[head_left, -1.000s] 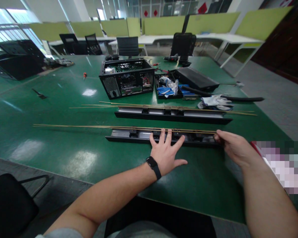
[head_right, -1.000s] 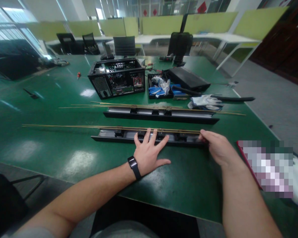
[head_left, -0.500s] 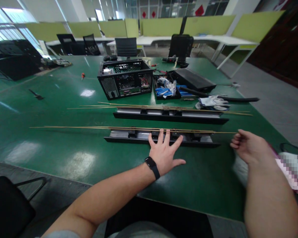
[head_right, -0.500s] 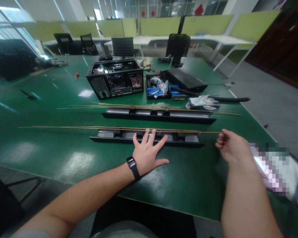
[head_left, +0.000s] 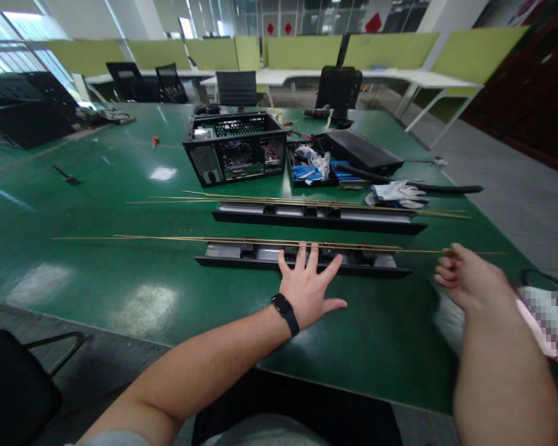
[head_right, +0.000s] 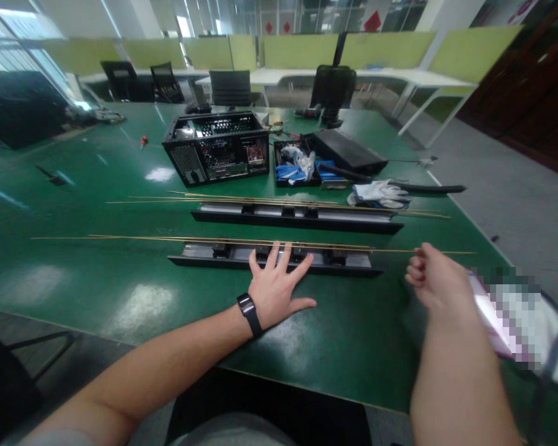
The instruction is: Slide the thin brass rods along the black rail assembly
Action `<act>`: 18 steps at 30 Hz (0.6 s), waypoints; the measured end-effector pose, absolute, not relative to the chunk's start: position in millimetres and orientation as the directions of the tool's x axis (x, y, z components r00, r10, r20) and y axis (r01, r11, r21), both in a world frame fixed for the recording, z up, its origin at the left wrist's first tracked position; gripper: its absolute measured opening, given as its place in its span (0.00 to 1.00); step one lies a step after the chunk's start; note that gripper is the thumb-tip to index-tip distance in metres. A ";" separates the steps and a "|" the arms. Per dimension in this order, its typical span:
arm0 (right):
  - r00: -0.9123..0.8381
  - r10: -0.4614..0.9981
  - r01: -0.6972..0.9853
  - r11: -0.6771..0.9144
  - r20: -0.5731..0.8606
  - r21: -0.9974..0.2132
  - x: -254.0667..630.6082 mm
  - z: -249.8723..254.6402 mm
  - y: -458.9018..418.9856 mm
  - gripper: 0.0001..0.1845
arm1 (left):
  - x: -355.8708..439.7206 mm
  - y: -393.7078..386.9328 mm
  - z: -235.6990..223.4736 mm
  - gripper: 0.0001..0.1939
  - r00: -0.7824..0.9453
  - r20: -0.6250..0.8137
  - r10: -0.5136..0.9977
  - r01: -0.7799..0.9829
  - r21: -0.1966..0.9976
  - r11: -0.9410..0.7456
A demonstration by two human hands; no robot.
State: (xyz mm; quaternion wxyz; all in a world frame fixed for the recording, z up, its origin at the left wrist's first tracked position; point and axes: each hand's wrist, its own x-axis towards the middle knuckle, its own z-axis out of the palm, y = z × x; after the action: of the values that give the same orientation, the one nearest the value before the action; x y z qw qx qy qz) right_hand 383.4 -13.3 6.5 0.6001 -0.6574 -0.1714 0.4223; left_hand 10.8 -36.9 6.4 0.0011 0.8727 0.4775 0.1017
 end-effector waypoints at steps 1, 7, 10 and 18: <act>0.538 0.759 -0.282 -0.247 -0.366 -0.927 373.5 9.8 -14.7 0.11 | 10.9 -36.8 6.6 0.51 0.522 0.174 0.835 0.834 0.101 -0.542; 0.680 0.652 -0.355 -0.108 -0.336 -0.928 382.8 21.1 -17.4 0.14 | 11.1 -36.7 6.2 0.51 0.521 0.163 0.838 0.835 0.103 -0.540; 0.788 0.515 -0.375 -0.032 -0.337 -0.926 397.5 20.4 -16.7 0.16 | 10.8 -36.8 5.8 0.51 0.525 0.165 0.835 0.833 0.100 -0.543; 0.613 0.691 -0.391 -0.155 -0.383 -0.907 377.2 16.7 -10.9 0.09 | 10.6 -36.9 6.7 0.51 0.527 0.172 0.832 0.831 0.101 -0.547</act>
State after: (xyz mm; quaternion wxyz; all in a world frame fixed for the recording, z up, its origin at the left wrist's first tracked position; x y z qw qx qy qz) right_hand 377.2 -10.9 16.7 0.6390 -0.6311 -0.1187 0.4234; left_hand 10.6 -36.9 6.7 0.0031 0.8739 0.4757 0.1003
